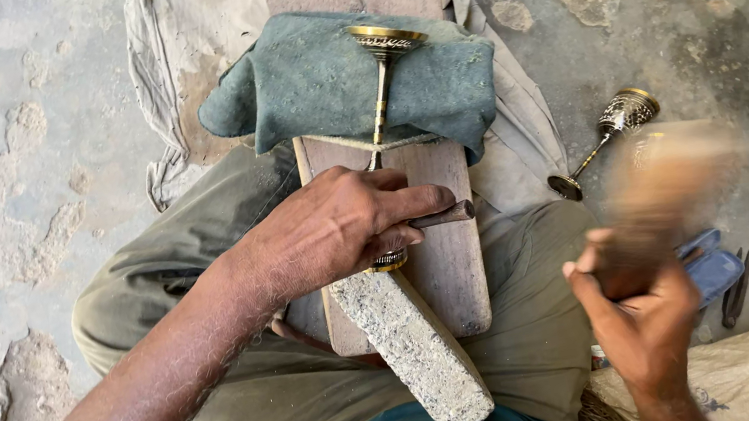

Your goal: The person sits on the floor and uses a wooden mallet to strike a metal punch held against a brass goblet stem. They repeatedly reposition the punch and strike it to create a pattern on the stem, with other finished goblets visible nearby.

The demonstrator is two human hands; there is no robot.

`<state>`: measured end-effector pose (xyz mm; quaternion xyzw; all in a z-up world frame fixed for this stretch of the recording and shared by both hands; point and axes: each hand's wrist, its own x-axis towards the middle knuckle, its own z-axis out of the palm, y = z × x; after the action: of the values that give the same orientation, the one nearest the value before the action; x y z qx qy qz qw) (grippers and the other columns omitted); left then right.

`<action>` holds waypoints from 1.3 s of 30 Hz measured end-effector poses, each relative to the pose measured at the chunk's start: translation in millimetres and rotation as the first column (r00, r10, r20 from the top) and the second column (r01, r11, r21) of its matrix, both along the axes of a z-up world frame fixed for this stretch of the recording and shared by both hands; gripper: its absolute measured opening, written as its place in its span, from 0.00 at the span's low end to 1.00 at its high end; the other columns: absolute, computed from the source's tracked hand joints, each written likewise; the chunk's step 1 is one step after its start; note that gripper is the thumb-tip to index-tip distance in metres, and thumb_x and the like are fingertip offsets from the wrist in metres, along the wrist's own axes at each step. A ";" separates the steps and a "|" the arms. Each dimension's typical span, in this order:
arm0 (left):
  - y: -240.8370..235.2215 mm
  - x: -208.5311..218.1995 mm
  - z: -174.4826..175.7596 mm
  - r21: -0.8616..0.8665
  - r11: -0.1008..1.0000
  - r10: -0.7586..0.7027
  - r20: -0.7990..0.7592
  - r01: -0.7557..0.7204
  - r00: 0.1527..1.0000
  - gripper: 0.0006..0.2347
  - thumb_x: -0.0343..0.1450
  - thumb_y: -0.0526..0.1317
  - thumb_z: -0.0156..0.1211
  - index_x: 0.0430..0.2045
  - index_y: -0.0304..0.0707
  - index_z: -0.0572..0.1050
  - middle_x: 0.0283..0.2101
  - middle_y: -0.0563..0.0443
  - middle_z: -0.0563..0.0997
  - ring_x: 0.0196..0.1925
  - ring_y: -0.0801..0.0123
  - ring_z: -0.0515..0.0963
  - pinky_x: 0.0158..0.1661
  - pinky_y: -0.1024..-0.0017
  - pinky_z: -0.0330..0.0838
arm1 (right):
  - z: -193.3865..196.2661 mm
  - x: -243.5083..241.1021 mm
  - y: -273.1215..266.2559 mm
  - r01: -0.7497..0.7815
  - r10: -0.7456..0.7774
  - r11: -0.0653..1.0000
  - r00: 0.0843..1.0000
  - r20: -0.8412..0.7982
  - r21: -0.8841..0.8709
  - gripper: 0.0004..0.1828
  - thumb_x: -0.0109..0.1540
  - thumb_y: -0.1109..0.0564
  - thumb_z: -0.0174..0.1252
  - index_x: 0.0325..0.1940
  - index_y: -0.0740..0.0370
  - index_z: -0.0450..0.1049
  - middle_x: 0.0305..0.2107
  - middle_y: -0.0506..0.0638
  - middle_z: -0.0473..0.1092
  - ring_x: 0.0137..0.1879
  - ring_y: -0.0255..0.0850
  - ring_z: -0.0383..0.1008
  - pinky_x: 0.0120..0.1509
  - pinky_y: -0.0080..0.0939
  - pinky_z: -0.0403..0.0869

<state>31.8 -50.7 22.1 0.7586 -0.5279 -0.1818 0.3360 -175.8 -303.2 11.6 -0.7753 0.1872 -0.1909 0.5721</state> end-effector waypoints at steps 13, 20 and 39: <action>12.0 -14.1 -0.4 -0.155 0.976 0.142 -0.071 -0.151 0.987 0.11 0.73 0.39 0.63 0.44 0.37 0.69 0.35 0.44 0.80 0.35 0.51 0.83 0.36 0.56 0.76 | -74.1 11.7 13.6 -0.177 0.163 0.980 0.975 0.151 0.085 0.16 0.59 0.69 0.65 0.46 0.63 0.68 0.37 0.53 0.76 0.47 0.37 0.79 0.55 0.39 0.79; 8.5 -24.3 -1.6 -0.071 0.973 0.219 -0.042 -0.221 0.975 0.12 0.74 0.39 0.61 0.48 0.38 0.70 0.36 0.40 0.78 0.36 0.45 0.81 0.35 0.53 0.74 | -25.2 3.9 -13.4 -0.131 0.108 0.966 0.988 0.111 0.223 0.11 0.61 0.73 0.65 0.44 0.68 0.73 0.30 0.52 0.74 0.34 0.37 0.76 0.42 0.39 0.78; 33.4 -30.2 -2.3 -0.371 0.779 0.410 -0.312 -0.507 0.857 0.12 0.73 0.36 0.69 0.47 0.39 0.73 0.40 0.53 0.82 0.42 0.77 0.84 0.42 0.77 0.82 | -30.7 -41.2 -9.7 -0.034 0.035 0.999 0.999 -0.035 0.014 0.09 0.60 0.72 0.66 0.37 0.64 0.75 0.27 0.53 0.76 0.33 0.41 0.78 0.44 0.44 0.79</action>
<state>1.5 -17.4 19.8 0.7443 -0.3141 -0.0505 0.5872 -217.0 -312.9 -19.1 -0.7779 0.1850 -0.1661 0.5770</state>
